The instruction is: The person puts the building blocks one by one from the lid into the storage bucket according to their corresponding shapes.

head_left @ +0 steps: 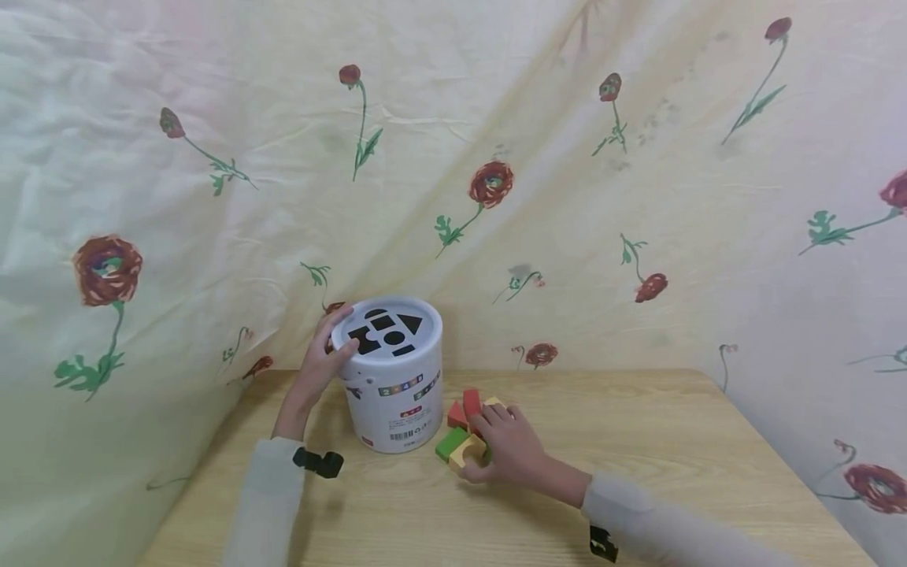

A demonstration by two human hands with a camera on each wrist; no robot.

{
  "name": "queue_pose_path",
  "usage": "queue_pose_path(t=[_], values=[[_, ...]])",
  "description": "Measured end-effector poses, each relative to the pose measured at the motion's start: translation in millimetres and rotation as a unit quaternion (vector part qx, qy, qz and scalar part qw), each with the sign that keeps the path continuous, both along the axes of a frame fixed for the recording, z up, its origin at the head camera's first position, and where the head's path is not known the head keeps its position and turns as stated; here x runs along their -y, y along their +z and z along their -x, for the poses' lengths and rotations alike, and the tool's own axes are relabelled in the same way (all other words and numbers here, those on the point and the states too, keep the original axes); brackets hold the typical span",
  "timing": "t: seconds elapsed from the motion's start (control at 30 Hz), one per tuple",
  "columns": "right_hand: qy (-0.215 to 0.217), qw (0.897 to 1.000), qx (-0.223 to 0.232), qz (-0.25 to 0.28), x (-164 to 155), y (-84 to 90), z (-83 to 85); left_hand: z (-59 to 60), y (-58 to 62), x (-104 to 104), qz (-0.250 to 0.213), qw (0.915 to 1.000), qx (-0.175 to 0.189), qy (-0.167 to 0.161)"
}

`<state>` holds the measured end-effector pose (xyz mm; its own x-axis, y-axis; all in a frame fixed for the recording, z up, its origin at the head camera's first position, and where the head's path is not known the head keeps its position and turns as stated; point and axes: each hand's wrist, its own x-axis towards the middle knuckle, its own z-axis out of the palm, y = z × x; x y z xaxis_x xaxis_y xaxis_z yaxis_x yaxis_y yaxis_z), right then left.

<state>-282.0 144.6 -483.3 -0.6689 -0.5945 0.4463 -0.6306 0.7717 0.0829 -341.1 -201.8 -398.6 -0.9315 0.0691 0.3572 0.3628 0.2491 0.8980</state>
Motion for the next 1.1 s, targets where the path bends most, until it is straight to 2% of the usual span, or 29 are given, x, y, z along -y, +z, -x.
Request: queue_pose_path(t=[0.33,0.6,0.83,1.1], values=[[-0.052,0.997,0.057,0.007,0.4,-10.1,-1.7,-1.1,0.3,-0.6,-0.005,0.9999,-0.008,-0.005],[-0.065,0.994,0.086,0.015,1.8,-10.8,-2.1,-0.7,-0.7,-0.8,-0.004,0.9999,-0.010,-0.004],[-0.044,0.994,0.094,0.027,1.0,-10.3,-0.4,-0.6,-0.6,-0.7,-0.006,0.9999,-0.010,-0.007],[-0.006,0.989,0.141,0.053,-0.3,-6.3,1.2,-1.0,-1.1,-1.2,-0.009,0.9999,-0.006,-0.006]])
